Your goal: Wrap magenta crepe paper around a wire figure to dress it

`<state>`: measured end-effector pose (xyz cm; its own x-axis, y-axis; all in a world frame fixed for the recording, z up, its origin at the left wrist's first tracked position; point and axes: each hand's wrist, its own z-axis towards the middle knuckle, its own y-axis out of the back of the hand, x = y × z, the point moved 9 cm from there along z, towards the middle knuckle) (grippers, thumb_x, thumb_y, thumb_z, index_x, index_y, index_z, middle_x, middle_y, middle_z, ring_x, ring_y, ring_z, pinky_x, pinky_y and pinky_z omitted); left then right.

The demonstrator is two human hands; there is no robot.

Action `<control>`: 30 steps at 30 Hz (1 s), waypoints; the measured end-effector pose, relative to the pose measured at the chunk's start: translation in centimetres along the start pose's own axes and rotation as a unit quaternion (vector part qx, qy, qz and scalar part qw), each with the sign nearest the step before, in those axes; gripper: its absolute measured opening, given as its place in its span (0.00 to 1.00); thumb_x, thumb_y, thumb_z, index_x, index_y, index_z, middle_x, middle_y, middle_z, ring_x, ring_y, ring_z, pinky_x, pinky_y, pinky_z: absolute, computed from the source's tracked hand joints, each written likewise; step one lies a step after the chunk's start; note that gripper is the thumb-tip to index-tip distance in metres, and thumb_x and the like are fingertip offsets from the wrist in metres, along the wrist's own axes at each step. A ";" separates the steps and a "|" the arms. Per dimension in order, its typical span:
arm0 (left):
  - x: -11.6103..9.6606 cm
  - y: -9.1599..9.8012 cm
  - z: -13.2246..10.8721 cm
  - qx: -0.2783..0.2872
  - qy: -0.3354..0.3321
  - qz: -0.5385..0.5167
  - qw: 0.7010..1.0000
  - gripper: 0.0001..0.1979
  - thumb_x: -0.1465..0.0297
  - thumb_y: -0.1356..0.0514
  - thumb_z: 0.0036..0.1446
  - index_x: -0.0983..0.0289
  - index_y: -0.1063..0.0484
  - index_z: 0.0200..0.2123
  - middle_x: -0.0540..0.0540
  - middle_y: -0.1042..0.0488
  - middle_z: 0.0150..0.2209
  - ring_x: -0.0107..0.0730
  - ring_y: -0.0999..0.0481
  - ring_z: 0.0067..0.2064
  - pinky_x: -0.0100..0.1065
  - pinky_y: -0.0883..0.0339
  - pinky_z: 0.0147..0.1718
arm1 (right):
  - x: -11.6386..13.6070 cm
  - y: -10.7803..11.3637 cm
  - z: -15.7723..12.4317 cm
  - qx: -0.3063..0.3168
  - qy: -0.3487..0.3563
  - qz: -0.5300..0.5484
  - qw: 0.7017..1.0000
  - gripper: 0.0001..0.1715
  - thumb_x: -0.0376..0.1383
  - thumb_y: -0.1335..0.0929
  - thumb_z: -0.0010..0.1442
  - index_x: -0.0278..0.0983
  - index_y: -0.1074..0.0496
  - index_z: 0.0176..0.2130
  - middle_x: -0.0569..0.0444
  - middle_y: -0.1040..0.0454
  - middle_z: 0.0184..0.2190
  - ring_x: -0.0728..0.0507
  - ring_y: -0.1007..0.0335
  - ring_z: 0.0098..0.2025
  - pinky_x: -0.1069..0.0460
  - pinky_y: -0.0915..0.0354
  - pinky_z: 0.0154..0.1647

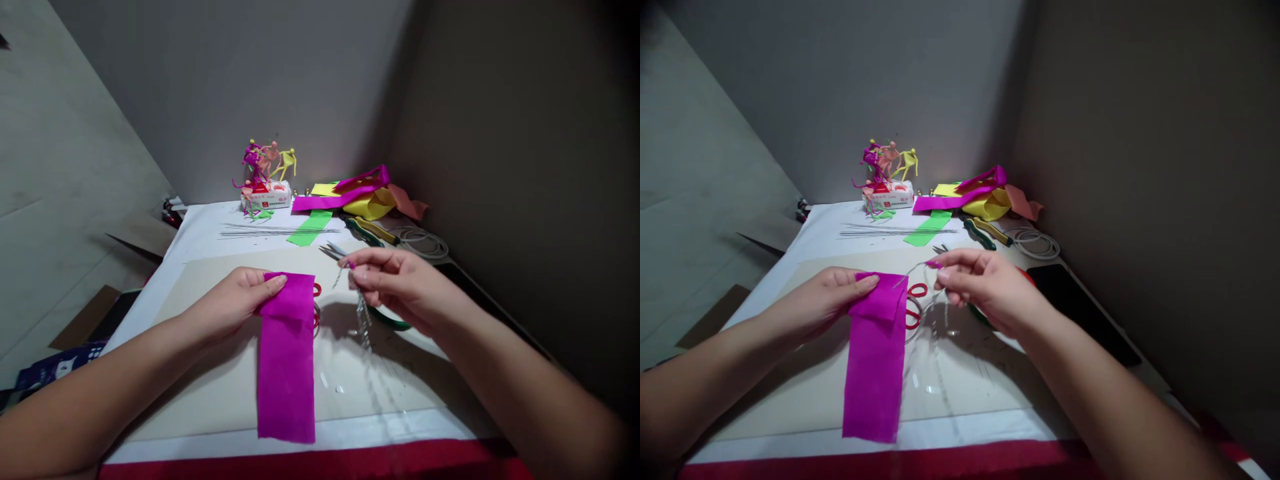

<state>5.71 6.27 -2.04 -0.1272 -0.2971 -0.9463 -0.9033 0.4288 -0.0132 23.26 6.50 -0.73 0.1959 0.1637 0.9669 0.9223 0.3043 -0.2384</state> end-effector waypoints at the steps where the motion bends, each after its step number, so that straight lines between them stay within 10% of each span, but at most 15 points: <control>1: 0.0 -0.2 0.0 0.002 -0.002 -0.008 1.000 0.13 0.64 0.40 0.57 0.69 0.22 0.36 0.59 0.20 0.33 0.34 0.25 0.31 0.34 0.34 0.37 | -0.7 -0.9 -0.3 0.004 -0.013 0.015 1.000 0.13 0.36 0.25 0.48 0.35 0.26 0.35 0.59 0.29 0.23 0.56 0.37 0.19 0.59 0.41 0.21; 10: 0.4 -0.5 -0.1 0.009 0.004 -0.054 0.998 0.13 0.64 0.40 0.56 0.69 0.24 0.28 0.57 0.21 0.27 0.33 0.26 0.29 0.35 0.35 0.37 | -4.1 -3.5 -0.7 -0.005 -0.063 0.042 0.997 0.12 0.37 0.26 0.49 0.34 0.31 0.30 0.60 0.30 0.19 0.53 0.33 0.19 0.58 0.36 0.21; 19: 1.3 -1.8 -0.9 0.055 0.059 -0.030 0.996 0.12 0.65 0.39 0.56 0.69 0.23 0.28 0.56 0.21 0.28 0.29 0.28 0.29 0.32 0.38 0.35 | -1.3 -1.9 -0.6 -0.025 0.047 -0.061 0.997 0.07 0.37 0.28 0.53 0.36 0.26 0.29 0.58 0.31 0.22 0.53 0.40 0.22 0.57 0.43 0.22; 30: 1.7 -2.4 -1.3 0.066 0.065 -0.051 0.994 0.13 0.67 0.37 0.53 0.68 0.24 0.20 0.52 0.26 0.20 0.23 0.35 0.22 0.28 0.44 0.24 | -1.6 -2.5 -0.5 0.007 0.019 -0.121 0.992 0.07 0.37 0.28 0.51 0.35 0.26 0.29 0.58 0.30 0.22 0.52 0.38 0.23 0.57 0.43 0.22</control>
<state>7.14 3.64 -3.22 -0.0978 -0.4482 -0.8886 -0.8532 0.4974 -0.1570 20.78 5.04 -1.66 -0.0179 0.0487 0.9987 0.9391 0.3436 0.0001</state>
